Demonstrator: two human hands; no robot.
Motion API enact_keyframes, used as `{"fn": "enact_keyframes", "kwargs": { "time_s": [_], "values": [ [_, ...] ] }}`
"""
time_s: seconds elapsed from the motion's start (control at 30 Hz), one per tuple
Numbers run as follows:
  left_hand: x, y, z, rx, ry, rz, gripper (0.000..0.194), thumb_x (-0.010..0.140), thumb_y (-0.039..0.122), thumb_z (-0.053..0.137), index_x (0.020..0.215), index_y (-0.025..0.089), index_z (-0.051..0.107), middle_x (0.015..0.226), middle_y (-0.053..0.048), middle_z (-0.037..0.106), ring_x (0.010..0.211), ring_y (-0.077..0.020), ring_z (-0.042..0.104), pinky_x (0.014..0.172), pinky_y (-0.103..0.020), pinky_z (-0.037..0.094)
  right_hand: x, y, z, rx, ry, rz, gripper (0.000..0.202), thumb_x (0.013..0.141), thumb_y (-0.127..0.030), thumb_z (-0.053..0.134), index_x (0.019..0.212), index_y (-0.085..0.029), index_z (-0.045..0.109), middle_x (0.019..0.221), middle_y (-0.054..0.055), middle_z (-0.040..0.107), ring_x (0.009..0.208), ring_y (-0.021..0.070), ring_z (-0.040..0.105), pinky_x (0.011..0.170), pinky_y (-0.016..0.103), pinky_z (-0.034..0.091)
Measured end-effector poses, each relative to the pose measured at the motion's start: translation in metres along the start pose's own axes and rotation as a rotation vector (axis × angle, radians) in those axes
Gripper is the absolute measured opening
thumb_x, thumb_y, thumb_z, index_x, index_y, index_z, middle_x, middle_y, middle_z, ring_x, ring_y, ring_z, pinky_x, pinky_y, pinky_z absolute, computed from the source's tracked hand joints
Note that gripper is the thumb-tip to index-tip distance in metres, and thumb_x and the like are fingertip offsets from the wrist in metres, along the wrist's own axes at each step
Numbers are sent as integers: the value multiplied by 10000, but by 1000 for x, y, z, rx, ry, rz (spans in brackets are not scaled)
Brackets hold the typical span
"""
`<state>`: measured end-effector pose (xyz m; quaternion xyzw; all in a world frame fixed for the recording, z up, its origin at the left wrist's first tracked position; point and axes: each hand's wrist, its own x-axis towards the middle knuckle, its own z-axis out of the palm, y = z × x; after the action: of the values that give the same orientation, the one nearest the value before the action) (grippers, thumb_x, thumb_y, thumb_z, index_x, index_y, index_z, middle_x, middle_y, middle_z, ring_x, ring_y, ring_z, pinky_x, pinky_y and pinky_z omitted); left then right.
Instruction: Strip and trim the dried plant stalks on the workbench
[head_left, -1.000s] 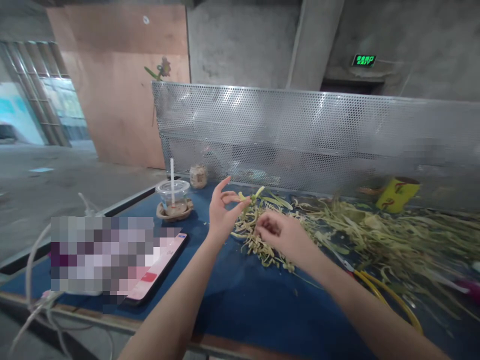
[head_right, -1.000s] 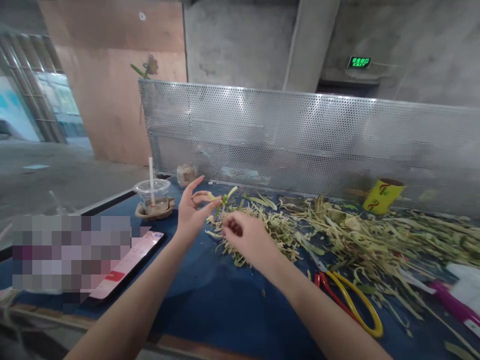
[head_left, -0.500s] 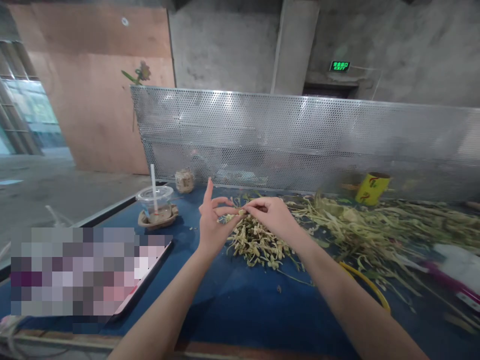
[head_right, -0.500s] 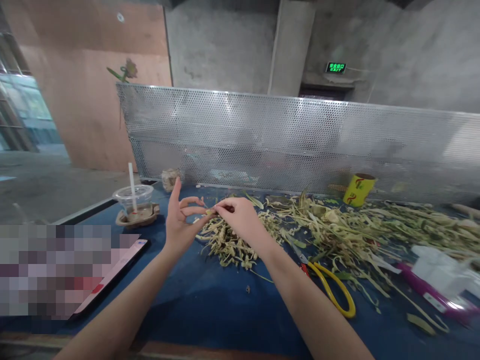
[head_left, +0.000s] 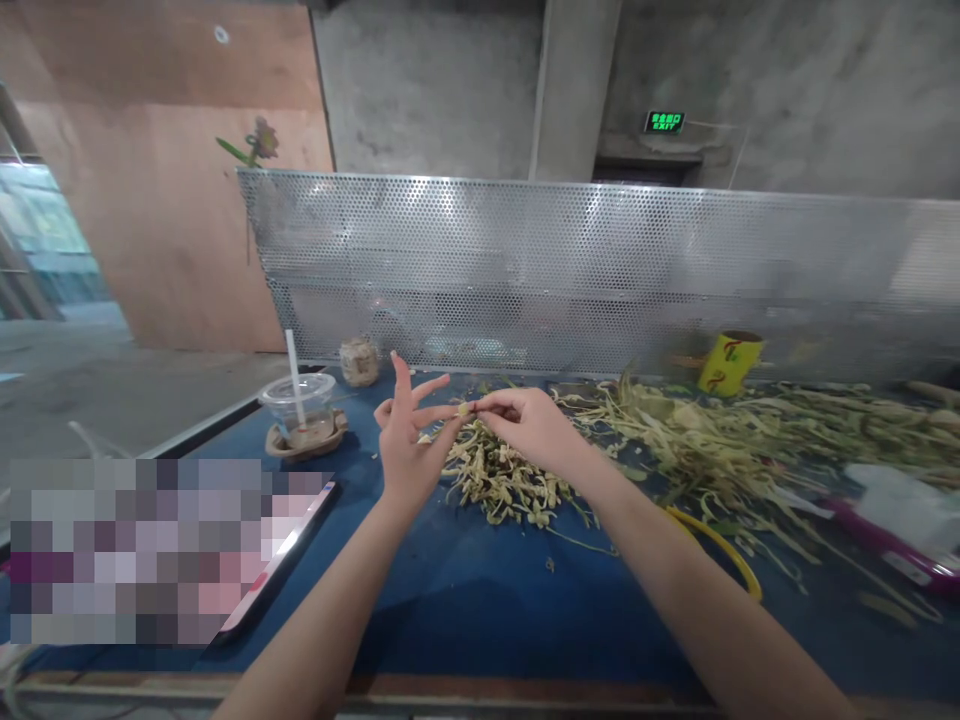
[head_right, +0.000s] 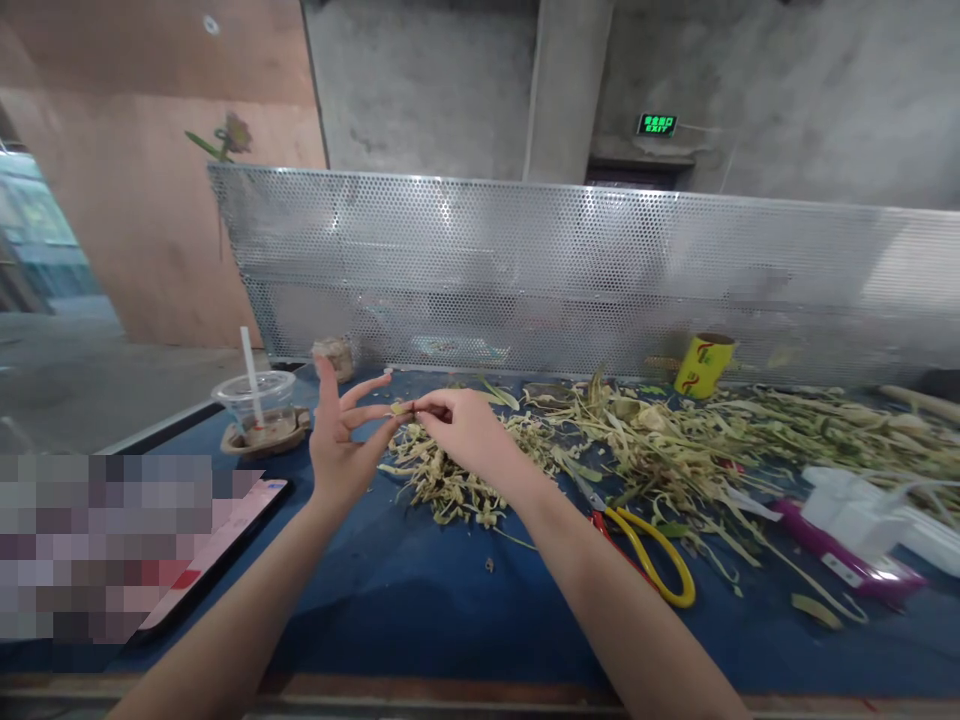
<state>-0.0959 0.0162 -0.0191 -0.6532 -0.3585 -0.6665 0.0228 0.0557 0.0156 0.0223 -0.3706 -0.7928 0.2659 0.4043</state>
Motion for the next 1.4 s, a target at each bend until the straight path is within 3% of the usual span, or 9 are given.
{"fn": "enact_keyframes", "kwargs": {
  "time_s": [0.2, 0.33, 0.5, 0.6, 0.73, 0.87, 1.0, 1.2, 1.4],
  "values": [
    [0, -2, -2, 173, -18, 222, 883, 696, 134, 634, 1360, 271, 68, 711, 29, 705, 1004, -211, 575, 906, -412, 279, 2, -3, 5, -59, 21, 12, 233, 772, -236, 454, 837, -142, 656, 582, 6, 559, 470, 79, 409, 461, 218, 324],
    [3, -8, -5, 137, -51, 370, 808, 710, 111, 612, 1349, 270, 144, 735, 26, 708, 971, -188, 592, 875, -359, 337, 5, 2, 5, 118, 3, 74, 224, 762, -224, 464, 863, -150, 650, 598, -1, 535, 474, 71, 397, 470, 216, 339],
    [4, -6, -6, 118, -13, 421, 810, 694, 127, 628, 1341, 269, 163, 707, 45, 701, 921, -190, 617, 893, -368, 332, 2, 10, 1, 262, -69, 33, 256, 735, -184, 492, 948, -193, 632, 625, -19, 522, 490, 66, 403, 487, 212, 349],
    [3, 0, -5, 63, -19, 339, 837, 697, 128, 621, 1356, 245, 117, 671, 46, 688, 906, -197, 620, 896, -391, 348, -1, 11, -1, 338, -98, 0, 269, 780, -207, 444, 976, -201, 629, 597, -24, 525, 504, 71, 427, 508, 215, 358],
    [4, 3, -3, -132, -52, 82, 900, 685, 184, 645, 1369, 215, 61, 603, 43, 642, 987, -203, 580, 902, -402, 388, -1, 8, -9, 429, -180, 43, 331, 793, -137, 370, 998, -193, 624, 536, -29, 559, 462, 63, 437, 488, 203, 360],
    [8, 3, -2, -339, -140, -82, 916, 674, 223, 656, 1372, 204, 63, 566, 34, 605, 1047, -200, 539, 903, -376, 418, 0, 3, -25, 441, -388, 170, 329, 782, -184, 441, 1079, -189, 582, 606, -2, 650, 452, 76, 516, 482, 211, 410],
    [8, 3, -1, -356, -214, -109, 962, 644, 214, 680, 1374, 210, 54, 564, 29, 613, 1021, -192, 545, 922, -378, 404, -1, 1, -37, 541, -507, 307, 379, 815, -223, 333, 1105, -133, 560, 569, 36, 664, 444, 120, 572, 460, 242, 445],
    [4, -1, 1, -395, -353, -86, 969, 621, 193, 691, 1373, 218, 80, 570, 15, 626, 947, -193, 560, 888, -374, 430, -8, -7, -43, 246, -512, 296, 323, 776, -245, 483, 1081, -173, 562, 479, -35, 620, 282, 50, 462, 340, 160, 340],
    [2, 4, 3, -381, -282, -120, 919, 638, 171, 674, 1370, 234, 121, 580, 19, 632, 817, -202, 593, 809, -364, 463, -18, -12, -31, 165, -452, 267, 408, 741, -312, 555, 1125, -196, 478, 480, -53, 592, 277, 62, 449, 311, 165, 311]
  ]
}}
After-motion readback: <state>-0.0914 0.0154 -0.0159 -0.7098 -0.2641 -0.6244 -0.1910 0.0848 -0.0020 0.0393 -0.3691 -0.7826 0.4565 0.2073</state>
